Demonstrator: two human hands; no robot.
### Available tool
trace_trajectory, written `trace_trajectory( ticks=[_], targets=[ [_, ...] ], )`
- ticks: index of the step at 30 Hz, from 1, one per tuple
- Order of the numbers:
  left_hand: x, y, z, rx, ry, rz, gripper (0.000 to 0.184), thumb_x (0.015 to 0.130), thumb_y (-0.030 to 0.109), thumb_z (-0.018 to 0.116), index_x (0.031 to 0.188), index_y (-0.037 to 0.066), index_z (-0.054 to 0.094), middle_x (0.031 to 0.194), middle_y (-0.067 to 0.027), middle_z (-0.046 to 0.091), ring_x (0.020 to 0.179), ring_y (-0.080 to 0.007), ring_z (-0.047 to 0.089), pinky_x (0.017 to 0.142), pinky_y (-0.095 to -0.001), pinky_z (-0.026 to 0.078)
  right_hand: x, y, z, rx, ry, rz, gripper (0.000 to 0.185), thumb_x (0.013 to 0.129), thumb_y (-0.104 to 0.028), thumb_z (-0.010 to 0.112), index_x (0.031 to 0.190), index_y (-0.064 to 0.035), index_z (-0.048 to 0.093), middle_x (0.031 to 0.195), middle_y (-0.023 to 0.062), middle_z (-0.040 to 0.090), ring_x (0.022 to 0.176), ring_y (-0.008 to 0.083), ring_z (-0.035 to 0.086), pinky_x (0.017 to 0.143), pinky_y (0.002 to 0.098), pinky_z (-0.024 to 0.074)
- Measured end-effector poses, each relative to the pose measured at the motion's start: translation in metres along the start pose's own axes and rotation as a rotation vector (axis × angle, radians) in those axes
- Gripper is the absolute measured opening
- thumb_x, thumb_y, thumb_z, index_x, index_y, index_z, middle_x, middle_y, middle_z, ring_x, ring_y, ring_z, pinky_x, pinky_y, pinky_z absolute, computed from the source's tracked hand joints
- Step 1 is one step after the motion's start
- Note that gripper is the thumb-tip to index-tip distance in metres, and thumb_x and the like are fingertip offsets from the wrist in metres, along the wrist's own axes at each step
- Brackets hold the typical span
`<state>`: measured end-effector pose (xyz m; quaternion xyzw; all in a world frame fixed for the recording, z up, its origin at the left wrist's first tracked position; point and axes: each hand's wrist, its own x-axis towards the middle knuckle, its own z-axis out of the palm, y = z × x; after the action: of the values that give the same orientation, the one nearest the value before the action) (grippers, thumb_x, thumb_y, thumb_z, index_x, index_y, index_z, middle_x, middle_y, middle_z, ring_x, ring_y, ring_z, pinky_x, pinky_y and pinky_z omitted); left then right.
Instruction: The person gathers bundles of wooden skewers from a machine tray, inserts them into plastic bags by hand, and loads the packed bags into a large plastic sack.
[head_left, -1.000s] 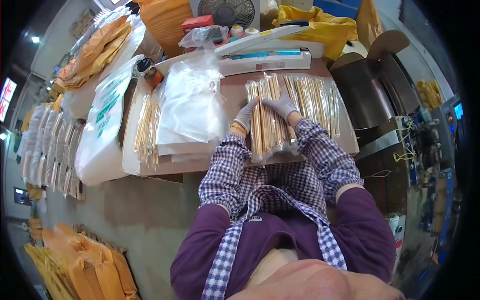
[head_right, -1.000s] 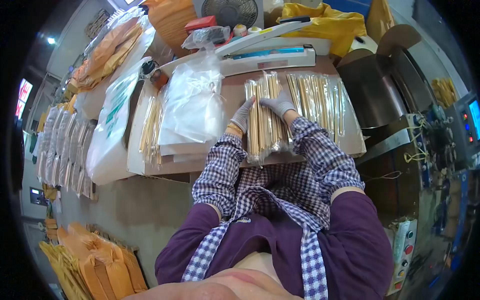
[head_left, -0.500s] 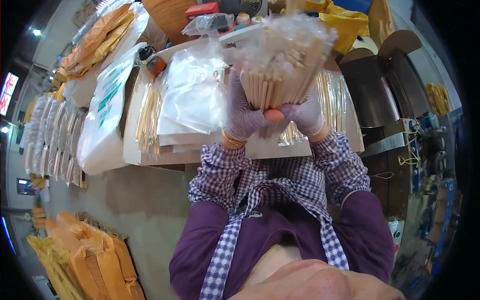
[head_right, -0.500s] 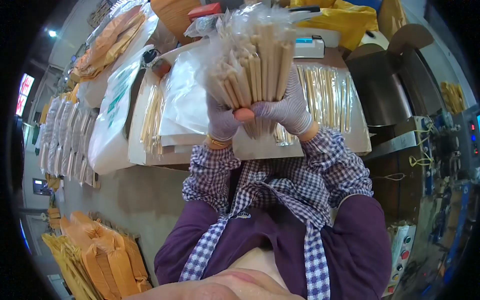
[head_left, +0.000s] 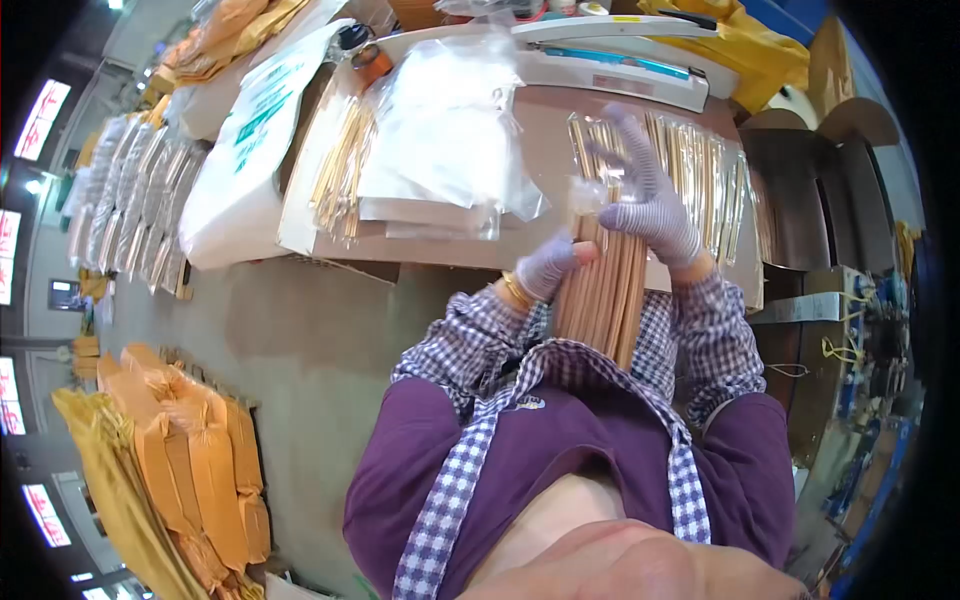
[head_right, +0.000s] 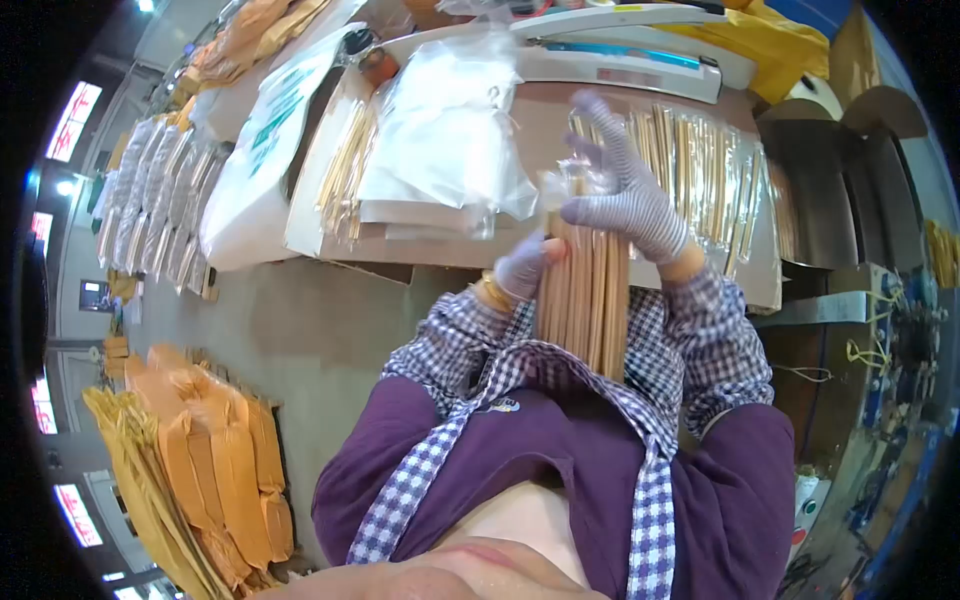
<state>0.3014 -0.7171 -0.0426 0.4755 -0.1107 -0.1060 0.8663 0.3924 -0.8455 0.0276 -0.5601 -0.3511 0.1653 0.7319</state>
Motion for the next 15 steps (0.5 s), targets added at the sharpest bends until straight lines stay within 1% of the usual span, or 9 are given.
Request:
trace_trajectory(
  ticks=[1,3,4,6,7,9,11,13,15],
  targets=[
    [-0.003,-0.028,-0.004,-0.156,0.061,-0.053,0.071,0.070,0.044,0.067,0.120,0.000,0.043,0.112,-0.0103,0.053,0.099,-0.0170,0.054,0.088,-0.0295,0.043,0.001,0.012,-0.009,0.005,-0.008,0.003,0.089,0.061,-0.029,0.075,0.133,-0.0030,0.029,0.128,0.0135,0.041,0.115,0.0277,0.042,0.095,0.0397,0.0366],
    [-0.009,-0.043,-0.006,-0.314,0.125,-0.105,0.075,0.071,0.051,0.064,0.121,0.000,0.041,0.114,-0.0106,0.052,0.102,-0.0178,0.053,0.089,-0.0299,0.044,0.003,0.033,-0.024,0.049,-0.340,0.418,0.060,0.064,-0.025,0.070,0.115,0.0002,0.052,0.109,0.0124,0.056,0.103,0.0246,0.052,0.089,0.0367,0.0413],
    [-0.012,-0.040,-0.004,-0.329,0.121,-0.154,0.076,0.071,0.052,0.064,0.122,0.001,0.040,0.113,-0.0104,0.052,0.102,-0.0177,0.053,0.089,-0.0298,0.043,0.003,0.043,-0.025,0.052,-0.345,0.421,0.060,0.064,-0.025,0.070,0.115,0.0002,0.052,0.109,0.0124,0.056,0.103,0.0246,0.052,0.089,0.0367,0.0413],
    [-0.016,-0.037,-0.003,-0.268,0.156,-0.197,0.078,0.071,0.054,0.062,0.123,0.000,0.039,0.112,-0.0100,0.053,0.101,-0.0193,0.054,0.088,-0.0302,0.044,0.002,0.057,-0.026,0.113,-0.362,0.495,0.032,0.064,-0.018,0.066,0.090,-0.0001,0.062,0.090,0.0094,0.061,0.087,0.0206,0.057,0.084,0.0295,0.0426],
    [-0.016,-0.035,-0.013,-0.267,0.161,-0.199,0.078,0.071,0.054,0.062,0.123,0.000,0.039,0.112,-0.0100,0.053,0.101,-0.0193,0.054,0.088,-0.0302,0.044,0.003,0.058,-0.024,0.118,-0.364,0.495,0.032,0.064,-0.018,0.066,0.090,-0.0001,0.062,0.090,0.0094,0.061,0.087,0.0206,0.057,0.084,0.0295,0.0426],
    [-0.014,-0.030,-0.053,0.402,0.178,-0.267,0.073,0.072,0.054,0.061,0.118,0.000,0.044,0.108,-0.0124,0.054,0.094,-0.0233,0.056,0.082,-0.0312,0.046,0.003,0.062,-0.016,0.252,-0.327,0.558,0.024,0.063,-0.017,0.065,0.081,-0.0018,0.061,0.084,0.0091,0.060,0.081,0.0196,0.056,0.081,0.0299,0.0427],
    [-0.008,0.000,-0.093,1.507,-0.052,-0.087,0.066,0.072,0.051,0.062,0.113,0.002,0.049,0.102,-0.0144,0.056,0.090,-0.0284,0.054,0.079,-0.0336,0.045,0.001,0.068,-0.015,0.275,-0.338,0.541,0.022,0.064,-0.017,0.064,0.079,-0.0024,0.060,0.083,0.0093,0.060,0.081,0.0196,0.056,0.082,0.0303,0.0425],
    [-0.004,0.051,-0.079,1.317,0.597,-0.043,0.047,0.071,0.041,0.064,0.100,0.004,0.058,0.098,-0.0149,0.056,0.086,-0.0306,0.053,0.078,-0.0357,0.043,0.003,0.075,-0.014,0.311,-0.365,0.514,0.020,0.064,-0.018,0.064,0.076,-0.0036,0.060,0.082,0.0098,0.060,0.082,0.0195,0.057,0.082,0.0310,0.0420],
    [0.017,0.062,-0.115,1.902,0.914,0.496,0.033,0.070,0.033,0.065,0.089,0.007,0.063,0.098,-0.0125,0.057,0.089,-0.0289,0.053,0.078,-0.0360,0.043,0.006,0.080,-0.009,0.325,-0.395,0.487,0.019,0.065,-0.018,0.063,0.077,-0.0028,0.060,0.082,0.0103,0.060,0.082,0.0209,0.057,0.085,0.0317,0.0406]
  ],
)
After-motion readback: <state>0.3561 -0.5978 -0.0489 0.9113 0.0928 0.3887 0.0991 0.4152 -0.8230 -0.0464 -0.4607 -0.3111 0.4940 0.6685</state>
